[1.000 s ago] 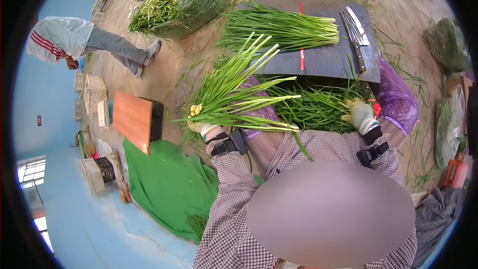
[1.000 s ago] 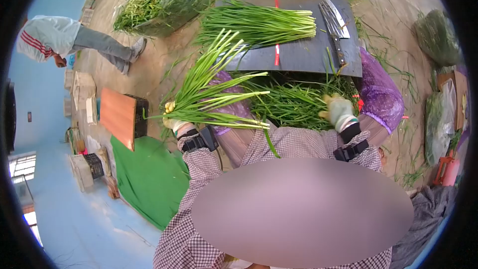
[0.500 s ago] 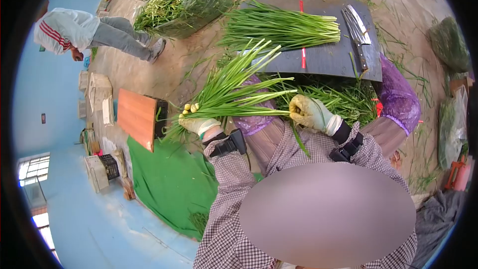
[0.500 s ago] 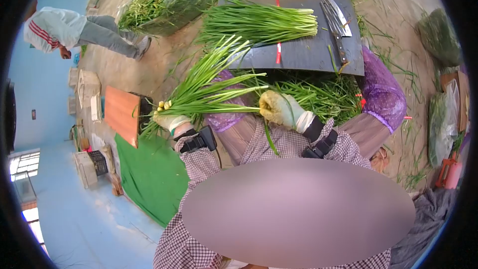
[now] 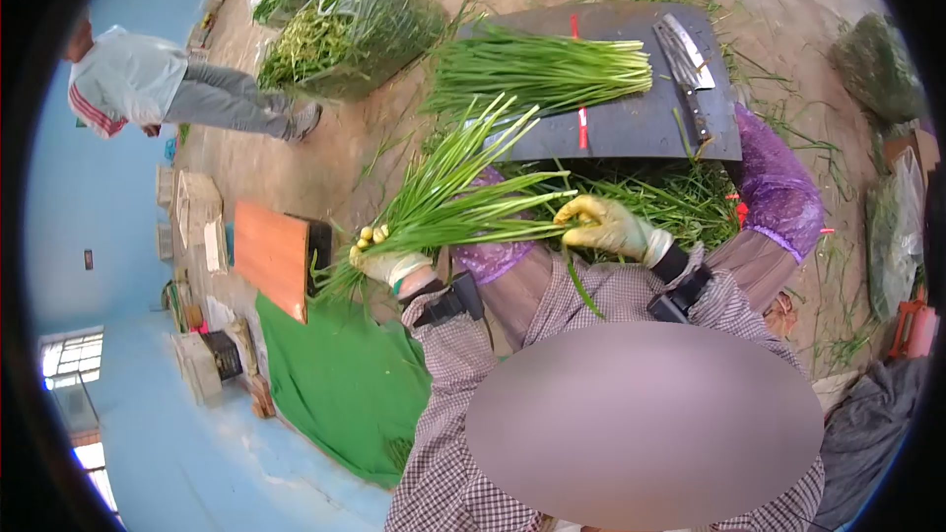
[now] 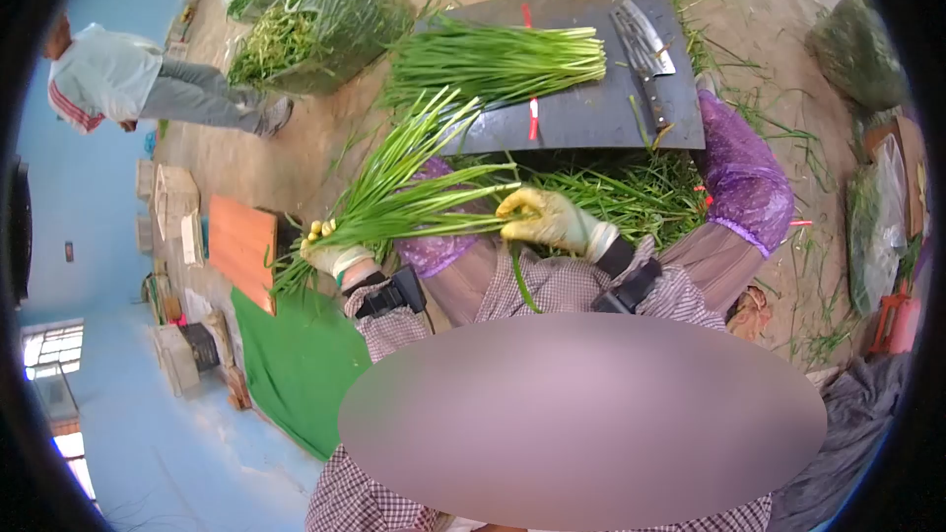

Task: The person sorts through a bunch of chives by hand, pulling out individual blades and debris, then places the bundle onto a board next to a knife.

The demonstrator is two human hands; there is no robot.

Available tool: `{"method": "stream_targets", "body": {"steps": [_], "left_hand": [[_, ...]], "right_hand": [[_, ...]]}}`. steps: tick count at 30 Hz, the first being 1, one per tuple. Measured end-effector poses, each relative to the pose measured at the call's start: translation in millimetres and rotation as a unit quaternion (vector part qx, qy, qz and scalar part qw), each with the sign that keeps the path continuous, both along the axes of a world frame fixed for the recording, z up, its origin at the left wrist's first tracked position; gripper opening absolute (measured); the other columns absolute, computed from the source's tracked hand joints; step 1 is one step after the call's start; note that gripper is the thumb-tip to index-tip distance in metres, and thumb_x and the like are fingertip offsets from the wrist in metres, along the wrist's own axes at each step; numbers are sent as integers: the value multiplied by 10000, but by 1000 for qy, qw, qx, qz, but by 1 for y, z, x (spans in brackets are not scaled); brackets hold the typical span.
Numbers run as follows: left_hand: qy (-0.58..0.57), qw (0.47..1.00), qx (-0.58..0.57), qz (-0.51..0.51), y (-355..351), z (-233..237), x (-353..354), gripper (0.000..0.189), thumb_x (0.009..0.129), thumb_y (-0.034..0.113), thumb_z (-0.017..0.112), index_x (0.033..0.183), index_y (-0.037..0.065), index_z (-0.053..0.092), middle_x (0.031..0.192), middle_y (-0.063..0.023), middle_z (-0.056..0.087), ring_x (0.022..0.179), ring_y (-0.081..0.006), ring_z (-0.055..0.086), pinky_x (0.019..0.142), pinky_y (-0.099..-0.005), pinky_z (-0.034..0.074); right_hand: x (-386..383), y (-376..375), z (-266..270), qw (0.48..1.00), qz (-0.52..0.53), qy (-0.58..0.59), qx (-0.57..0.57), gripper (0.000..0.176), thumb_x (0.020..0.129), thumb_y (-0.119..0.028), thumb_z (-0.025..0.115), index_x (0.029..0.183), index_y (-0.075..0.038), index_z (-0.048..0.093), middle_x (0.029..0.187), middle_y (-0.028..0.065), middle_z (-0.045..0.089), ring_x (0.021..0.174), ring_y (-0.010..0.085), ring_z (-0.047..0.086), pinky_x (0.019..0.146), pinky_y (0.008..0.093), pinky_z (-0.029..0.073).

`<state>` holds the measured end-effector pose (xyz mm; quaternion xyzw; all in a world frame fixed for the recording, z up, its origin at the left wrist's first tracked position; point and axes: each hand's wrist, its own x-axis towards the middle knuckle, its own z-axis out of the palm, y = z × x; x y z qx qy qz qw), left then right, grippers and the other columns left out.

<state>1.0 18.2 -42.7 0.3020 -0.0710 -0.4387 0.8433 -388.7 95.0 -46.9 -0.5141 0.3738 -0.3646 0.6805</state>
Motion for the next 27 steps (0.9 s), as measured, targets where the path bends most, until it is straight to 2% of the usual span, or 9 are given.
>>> {"method": "stream_targets", "body": {"steps": [3, 6, 10, 13, 17, 19, 21, 23, 27], "left_hand": [[8, 998, 0, -58, -2, -18, 20, 231, 864, 343, 590, 679, 205, 610, 727, -3, 663, 570, -161, 563, 627, -342, 510], [17, 999, 18, -47, 5, 19, -21, 224, 861, 339, 597, 683, 204, 613, 735, -1, 669, 564, -148, 569, 609, -333, 519], [-20, 1000, 2, 7, 0, -2, 0, 214, 872, 314, 603, 699, 187, 602, 769, -26, 670, 589, -162, 544, 595, -326, 481], [23, 1000, 7, -2, -1, 12, -15, 226, 852, 306, 578, 683, 155, 577, 690, -12, 614, 592, -185, 564, 583, -345, 459], [10, 1000, 14, 1, 0, 5, -6, 253, 914, 325, 550, 712, 178, 592, 758, -16, 646, 588, -170, 533, 572, -339, 461], [22, 1000, -18, -13, 2, 8, 3, 258, 914, 331, 549, 711, 177, 591, 754, -14, 641, 595, -172, 542, 576, -342, 469], [36, 998, -30, -45, 5, 5, 10, 275, 925, 355, 544, 713, 182, 573, 768, -8, 642, 602, -174, 554, 581, -344, 479], [19, 1000, -11, -22, 3, -2, 17, 282, 928, 368, 542, 716, 184, 570, 773, -4, 642, 602, -173, 557, 581, -344, 481], [16, 999, 34, 35, 1, -2, 10, 283, 926, 380, 545, 720, 186, 572, 766, -6, 633, 591, -185, 544, 570, -354, 473]], "right_hand": [[8, 3, 10, 959, -28, 233, -158, 354, 893, -342, 724, 1104, -64, 667, 926, 118, 719, 856, 237, 705, 761, 334, 537], [16, 0, -2, 933, -44, 284, -215, 237, 874, -319, 671, 920, -86, 681, 883, 118, 699, 806, 323, 680, 721, 400, 535], [18, -13, 5, 884, 30, 361, -295, 132, 817, -221, 642, 771, -107, 595, 762, 115, 631, 709, 293, 647, 639, 421, 493], [33, -6, -5, 742, -9, 525, -418, 88, 785, -212, 657, 752, -136, 627, 730, 63, 651, 658, 286, 661, 613, 412, 484], [24, -11, -6, 668, 69, 669, -321, 104, 797, -199, 661, 840, -114, 703, 778, 95, 707, 715, 280, 706, 651, 416, 510], [-11, -13, -35, 744, 40, 598, -295, 103, 812, -194, 655, 845, -120, 719, 785, 93, 719, 760, 271, 721, 669, 407, 527], [-39, -4, -58, 740, 9, 614, -275, 110, 811, -185, 653, 851, -120, 733, 827, 96, 736, 789, 278, 729, 700, 418, 550], [-60, 4, -63, 738, 139, 642, -156, 264, 882, -289, 640, 983, -72, 750, 942, 126, 738, 899, 300, 721, 814, 438, 562], [-38, 9, -40, 916, 46, 385, -108, 579, 880, -581, 661, 1100, -49, 720, 1118, 153, 713, 1042, 317, 680, 878, 408, 543]]}}
